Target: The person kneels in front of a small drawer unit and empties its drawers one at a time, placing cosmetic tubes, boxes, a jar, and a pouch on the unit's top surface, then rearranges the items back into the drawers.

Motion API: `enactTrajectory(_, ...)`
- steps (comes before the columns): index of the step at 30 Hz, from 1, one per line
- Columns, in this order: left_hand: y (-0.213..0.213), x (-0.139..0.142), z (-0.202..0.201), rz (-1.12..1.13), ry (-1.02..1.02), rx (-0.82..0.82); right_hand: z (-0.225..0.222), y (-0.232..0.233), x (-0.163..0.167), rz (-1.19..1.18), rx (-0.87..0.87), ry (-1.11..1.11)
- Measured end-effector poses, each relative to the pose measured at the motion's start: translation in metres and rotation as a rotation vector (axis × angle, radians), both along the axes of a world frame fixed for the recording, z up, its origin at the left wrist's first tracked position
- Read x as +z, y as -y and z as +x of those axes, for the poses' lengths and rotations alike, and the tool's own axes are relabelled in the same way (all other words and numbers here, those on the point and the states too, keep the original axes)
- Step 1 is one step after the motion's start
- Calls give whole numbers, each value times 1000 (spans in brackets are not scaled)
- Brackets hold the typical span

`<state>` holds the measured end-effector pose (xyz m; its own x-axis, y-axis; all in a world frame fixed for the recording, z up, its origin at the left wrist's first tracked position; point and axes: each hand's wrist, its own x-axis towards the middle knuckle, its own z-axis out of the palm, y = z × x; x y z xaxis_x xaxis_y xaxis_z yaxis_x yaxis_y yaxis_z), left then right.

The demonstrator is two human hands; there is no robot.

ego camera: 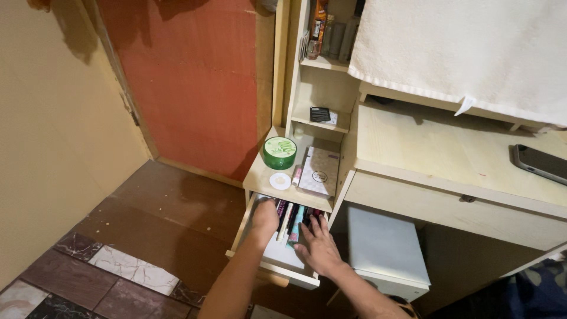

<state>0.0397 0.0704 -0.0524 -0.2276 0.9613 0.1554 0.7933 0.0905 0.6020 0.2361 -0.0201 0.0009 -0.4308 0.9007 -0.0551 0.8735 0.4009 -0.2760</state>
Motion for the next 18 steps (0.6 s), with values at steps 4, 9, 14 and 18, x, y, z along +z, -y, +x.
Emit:
enactTrajectory(4, -7, 3, 5, -151, 20, 51, 0, 1, 2, -20, -4, -15)
enactTrajectory(9, -13, -4, 11, -129, 18, 25, -1, 2, 6, -61, -5, 38)
enactTrajectory(14, -10, -2, 14, -113, -52, 12, 1, 2, 1, -35, 2, -25)
enactTrajectory(18, 13, 28, 18, -4, -127, -118, 2, -2, -5, -3, 20, -32)
